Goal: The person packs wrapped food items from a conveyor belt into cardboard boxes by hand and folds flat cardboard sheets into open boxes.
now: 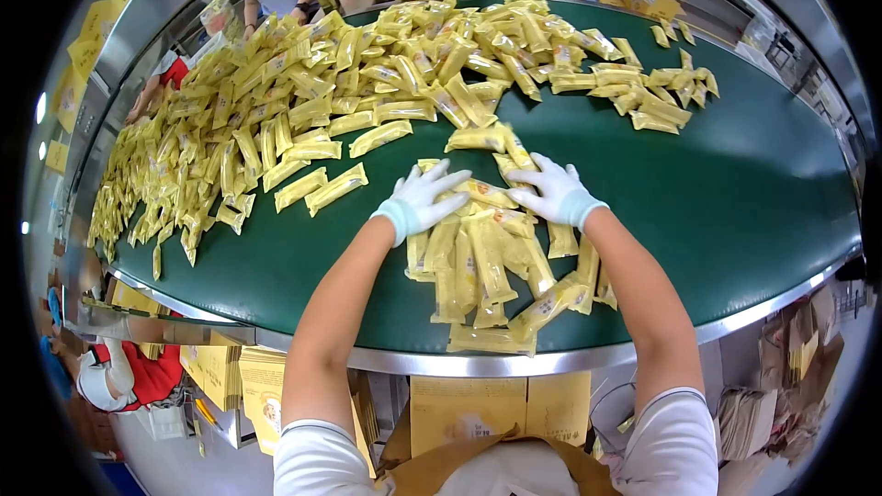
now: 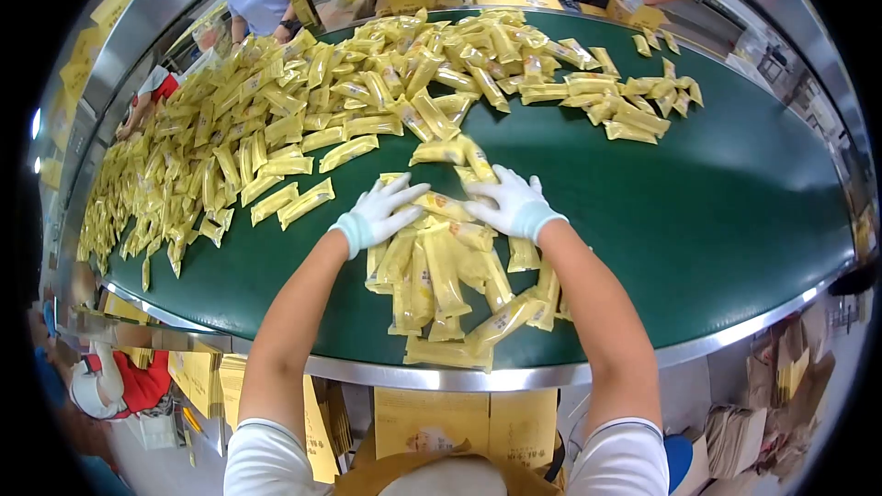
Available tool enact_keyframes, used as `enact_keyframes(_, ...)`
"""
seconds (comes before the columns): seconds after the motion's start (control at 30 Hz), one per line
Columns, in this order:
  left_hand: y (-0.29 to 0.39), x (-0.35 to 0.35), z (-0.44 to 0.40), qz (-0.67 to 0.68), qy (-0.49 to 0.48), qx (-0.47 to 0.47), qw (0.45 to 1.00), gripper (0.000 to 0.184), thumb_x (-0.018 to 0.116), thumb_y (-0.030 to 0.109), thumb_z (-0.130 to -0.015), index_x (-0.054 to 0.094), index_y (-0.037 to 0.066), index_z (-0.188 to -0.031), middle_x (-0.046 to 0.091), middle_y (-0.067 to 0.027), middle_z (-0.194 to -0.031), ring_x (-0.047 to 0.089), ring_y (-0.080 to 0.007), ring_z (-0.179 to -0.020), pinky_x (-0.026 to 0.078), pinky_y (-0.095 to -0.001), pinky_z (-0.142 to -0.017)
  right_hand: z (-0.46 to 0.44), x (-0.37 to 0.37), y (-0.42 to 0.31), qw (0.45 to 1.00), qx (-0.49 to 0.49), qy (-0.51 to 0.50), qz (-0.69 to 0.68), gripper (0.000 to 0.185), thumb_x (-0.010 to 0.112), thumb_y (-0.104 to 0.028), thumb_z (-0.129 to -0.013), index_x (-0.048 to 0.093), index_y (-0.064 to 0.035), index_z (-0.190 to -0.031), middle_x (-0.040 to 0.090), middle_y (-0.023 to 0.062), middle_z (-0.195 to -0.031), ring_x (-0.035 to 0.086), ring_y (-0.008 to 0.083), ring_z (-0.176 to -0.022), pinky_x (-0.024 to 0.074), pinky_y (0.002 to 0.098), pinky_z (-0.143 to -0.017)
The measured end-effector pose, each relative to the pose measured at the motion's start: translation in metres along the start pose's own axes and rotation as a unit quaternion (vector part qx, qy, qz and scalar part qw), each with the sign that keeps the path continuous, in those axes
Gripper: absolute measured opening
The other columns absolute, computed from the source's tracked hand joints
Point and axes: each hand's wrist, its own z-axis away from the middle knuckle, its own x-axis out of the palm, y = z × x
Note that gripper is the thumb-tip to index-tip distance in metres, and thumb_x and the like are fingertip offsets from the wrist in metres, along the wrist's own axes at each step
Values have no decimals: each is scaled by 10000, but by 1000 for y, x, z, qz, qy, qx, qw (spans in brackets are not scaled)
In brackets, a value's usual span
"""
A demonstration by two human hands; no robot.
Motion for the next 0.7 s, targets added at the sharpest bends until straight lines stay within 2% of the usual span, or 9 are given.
enact_keyframes(0.07, 19, -14, 42, 54, 15, -11, 998, 644, 553, 509, -948, 409, 292, -1537, 312, -158, -1623, 258, -527, -1454, 270, -577, -1166, 51, -4, 9, 992, -19, 123, 7, 582, 511, -596, -947, 551, -261, -1421, 441, 204, -1520, 337, 392, -1460, 206, 628, -1160)
enact_keyframes(0.2, 56, 25, 130, 19, 114, 28, 993, 815, 685, 496, -853, 371, 238, -1559, 235, -213, -1637, 198, -521, -1481, 185, -647, -1176, 151, 19, 41, 952, 140, 268, -54, 595, 520, -518, -967, 540, -129, -1417, 491, 199, -1482, 392, 419, -1406, 216, 593, -1161)
enact_keyframes(0.27, 80, 62, 152, -27, 65, 13, 997, 882, 719, 511, -817, 355, 235, -1571, 255, -220, -1628, 181, -517, -1488, 139, -697, -1155, 175, 49, 37, 934, 165, 225, -224, 651, 512, -510, -974, 478, -75, -1458, 453, 225, -1505, 353, 433, -1429, 193, 572, -1179)
enact_keyframes(0.33, 95, 77, 162, -5, 131, -2, 991, 865, 721, 481, -820, 364, 235, -1568, 288, -218, -1614, 181, -514, -1486, 142, -708, -1143, 188, 108, 24, 958, 140, 246, -46, 744, 514, -474, -982, 309, -40, -1552, 354, 286, -1548, 273, 453, -1469, 170, 541, -1200)
enact_keyframes(0.4, 105, 67, 171, 3, 143, -21, 990, 813, 723, 438, -829, 406, 213, -1544, 319, -223, -1596, 200, -518, -1478, 162, -680, -1153, 197, 113, 15, 948, 122, 248, -158, 738, 521, -444, -991, 296, -30, -1558, 350, 270, -1561, 279, 439, -1470, 195, 495, -1211)
enact_keyframes(0.53, 110, 60, 226, 77, 243, 12, 967, 660, 735, 293, -835, 535, 130, -1442, 430, -230, -1521, 314, -490, -1438, 267, -559, -1164, 248, 102, -6, 814, 77, 419, -394, 335, 544, -196, -1010, 594, 23, -1258, 657, 170, -1162, 635, 254, -1022, 497, 363, -908)
enact_keyframes(0.6, 107, 77, 258, 190, 360, 2, 913, 326, 721, 122, -847, 682, 54, -1163, 658, -169, -1208, 622, -369, -1132, 494, -427, -970, 295, 111, -1, 814, 141, 421, -374, 158, 559, -102, -992, 657, 22, -987, 698, 123, -917, 638, 199, -798, 506, 343, -739)
enact_keyframes(0.63, 107, 89, 275, 185, 396, -19, 899, 187, 715, 59, -838, 684, 52, -1022, 680, -135, -1019, 663, -326, -918, 534, -406, -837, 314, 121, -6, 814, 169, 422, -362, 168, 568, -108, -988, 653, 19, -920, 691, 124, -858, 636, 208, -764, 503, 341, -720)
enact_keyframes(0.7, 99, 132, 306, 215, 372, -123, 894, 84, 700, 36, -851, 655, 58, -919, 645, -120, -907, 621, -279, -761, 527, -384, -725, 343, 140, -22, 836, 239, 393, -298, 195, 589, -132, -978, 655, 12, -865, 681, 134, -825, 638, 240, -750, 503, 352, -715)
